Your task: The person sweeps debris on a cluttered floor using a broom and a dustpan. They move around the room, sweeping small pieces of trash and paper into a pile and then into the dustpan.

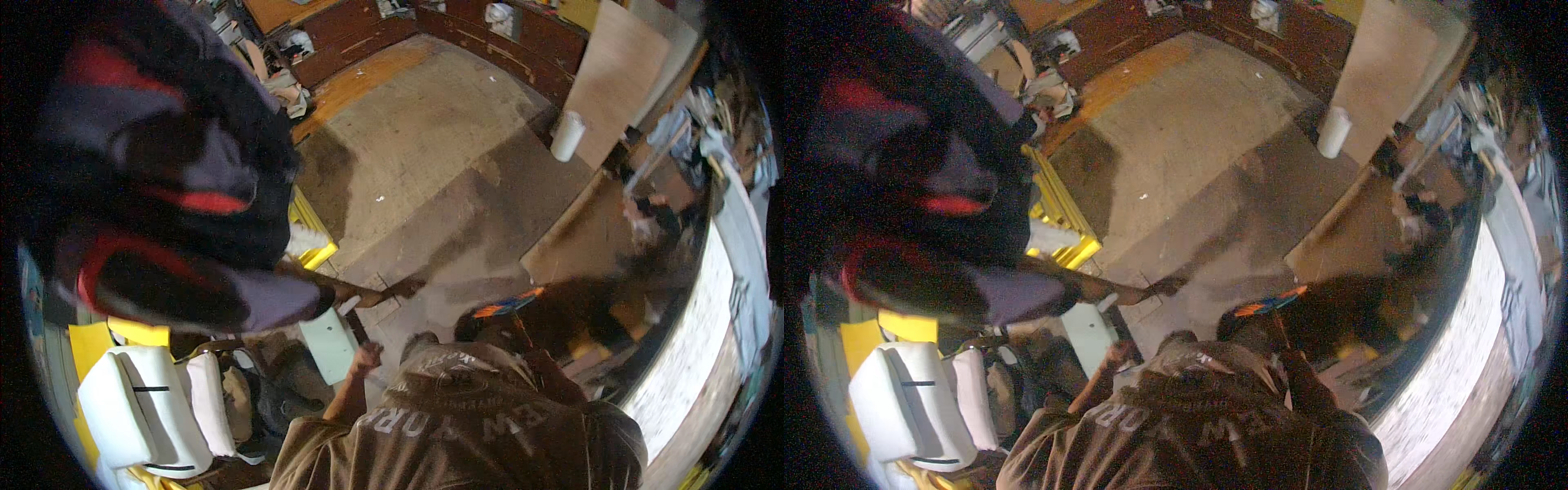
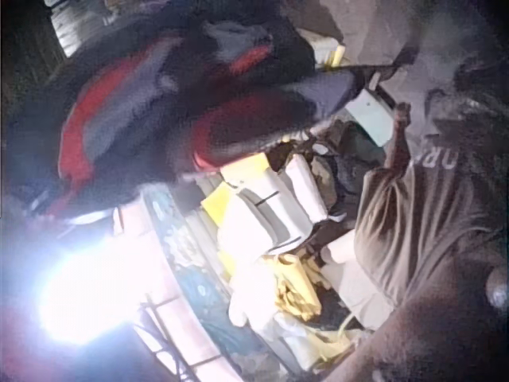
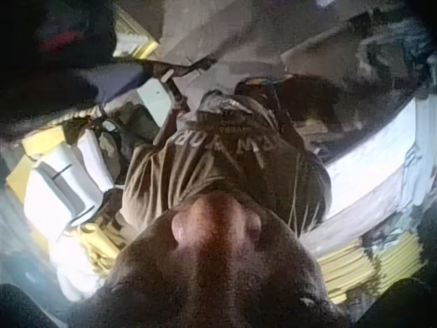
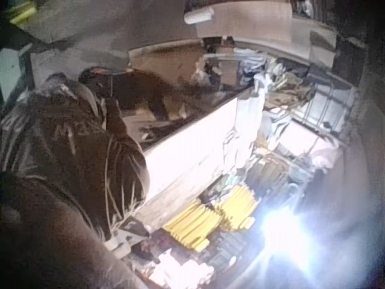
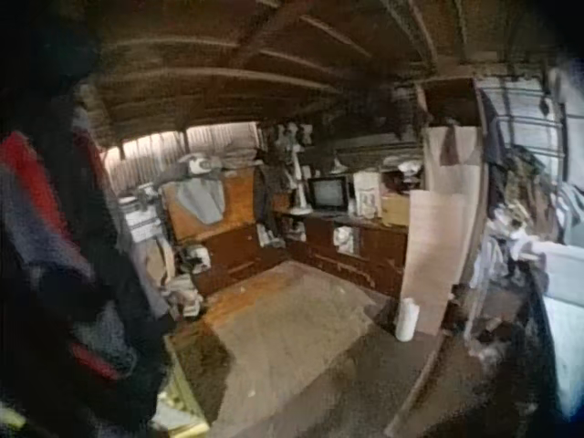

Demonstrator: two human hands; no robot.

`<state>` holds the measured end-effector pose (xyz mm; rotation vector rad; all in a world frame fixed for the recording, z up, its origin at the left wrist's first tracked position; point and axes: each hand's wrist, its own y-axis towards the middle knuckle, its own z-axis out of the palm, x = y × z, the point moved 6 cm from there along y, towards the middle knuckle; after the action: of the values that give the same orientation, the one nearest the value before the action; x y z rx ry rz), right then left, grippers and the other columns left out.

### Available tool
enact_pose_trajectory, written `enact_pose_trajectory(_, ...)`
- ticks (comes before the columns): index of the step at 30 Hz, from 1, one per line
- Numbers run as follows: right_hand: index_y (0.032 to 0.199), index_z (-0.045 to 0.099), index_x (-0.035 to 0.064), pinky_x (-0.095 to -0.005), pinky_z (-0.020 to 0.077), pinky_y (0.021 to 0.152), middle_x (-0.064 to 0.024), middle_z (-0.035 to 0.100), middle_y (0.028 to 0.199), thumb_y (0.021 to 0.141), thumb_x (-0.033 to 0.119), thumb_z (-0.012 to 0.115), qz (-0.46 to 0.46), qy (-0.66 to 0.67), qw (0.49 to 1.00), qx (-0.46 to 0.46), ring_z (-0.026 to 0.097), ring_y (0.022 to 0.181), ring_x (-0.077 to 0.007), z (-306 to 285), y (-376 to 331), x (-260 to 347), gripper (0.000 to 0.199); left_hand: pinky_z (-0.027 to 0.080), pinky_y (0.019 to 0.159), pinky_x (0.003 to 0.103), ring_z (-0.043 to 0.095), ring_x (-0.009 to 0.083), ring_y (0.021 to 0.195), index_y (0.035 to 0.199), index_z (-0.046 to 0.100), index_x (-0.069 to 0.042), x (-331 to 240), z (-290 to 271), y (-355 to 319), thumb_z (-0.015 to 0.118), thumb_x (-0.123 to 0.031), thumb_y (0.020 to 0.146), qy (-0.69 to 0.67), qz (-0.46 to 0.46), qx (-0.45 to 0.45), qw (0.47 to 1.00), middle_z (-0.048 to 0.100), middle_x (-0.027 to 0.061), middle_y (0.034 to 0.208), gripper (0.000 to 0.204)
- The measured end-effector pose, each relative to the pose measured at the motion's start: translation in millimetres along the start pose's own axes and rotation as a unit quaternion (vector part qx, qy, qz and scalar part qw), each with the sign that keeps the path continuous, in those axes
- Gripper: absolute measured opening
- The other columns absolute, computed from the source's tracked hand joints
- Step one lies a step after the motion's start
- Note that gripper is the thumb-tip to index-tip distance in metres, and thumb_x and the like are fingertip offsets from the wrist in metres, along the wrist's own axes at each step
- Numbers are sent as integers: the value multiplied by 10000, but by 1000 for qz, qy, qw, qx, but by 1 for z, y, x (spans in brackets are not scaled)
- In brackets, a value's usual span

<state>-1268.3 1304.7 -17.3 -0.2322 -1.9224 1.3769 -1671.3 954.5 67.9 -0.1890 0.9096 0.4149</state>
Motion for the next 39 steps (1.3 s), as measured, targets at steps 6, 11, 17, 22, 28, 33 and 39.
enact_pose_trajectory(6, 738, 583, 5, -334, 410, 446, -65, 520, 595, 753, 237, 598, -22, -78, 996, -37, 504, 505, -177, -69, 66, 201, 233, 412, 764, 333, 495, 250, 957, 1053, 512, -40, 112, -38, -30, 592, -388, 705, 452, -499, -142, 726, 562, 153, 949, 499)
enact_pose_trajectory(11, 748, 583, 10, -332, 407, 433, -64, 521, 598, 756, 231, 595, -27, -97, 995, -25, 501, 494, -175, -68, 130, 328, 221, 423, 740, 371, 521, 278, 888, 995, 530, -37, 112, -71, 52, 524, -351, 756, 446, -522, -135, 715, 571, 160, 891, 395)
enact_pose_trajectory(17, 761, 584, 17, -330, 404, 418, -63, 523, 601, 759, 224, 592, -3, -79, 996, -31, 498, 480, -172, -54, 194, 396, 207, 435, 710, 417, 552, 311, 805, 926, 552, -32, 45, -172, 313, 444, -305, 818, 691, -377, 43, 616, 582, 168, 822, 314)
enact_pose_trajectory(22, 771, 584, 22, -328, 401, 405, -62, 525, 604, 761, 218, 589, 11, -48, 998, -34, 495, 469, -170, -46, 238, 465, 196, 401, 865, 371, 492, 334, 1040, 1079, 524, 11, -98, -214, 563, 505, -351, 785, 632, -232, -186, 716, 529, 205, 1096, 467)
enact_pose_trajectory(28, 783, 585, 29, -325, 398, 390, -62, 527, 608, 764, 211, 585, 9, -32, 999, -20, 491, 455, -168, 3, 312, 585, 184, 447, 786, 335, 575, 304, 901, 1044, 536, -8, -231, -220, 708, 547, -323, 764, 482, -167, -224, 830, 578, 207, 986, 422)
enact_pose_trajectory(33, 793, 585, 34, -323, 395, 378, -61, 529, 611, 766, 205, 582, -17, -13, 1000, -6, 488, 444, -166, 27, 405, 704, 174, 444, 783, 352, 570, 298, 913, 1053, 530, -12, -229, -356, 703, 542, -344, 764, 453, -190, -308, 815, 580, 191, 990, 440)
enact_pose_trajectory(39, 805, 544, 22, -319, 386, 385, -51, 476, 546, 787, 218, 554, -89, -178, 980, 15, 461, 421, -161, 152, 502, 965, 197, 431, 780, 381, 552, 314, 926, 1021, 556, -57, -218, -466, 536, 451, -446, 785, 499, -482, -369, 618, 586, 167, 984, 467)
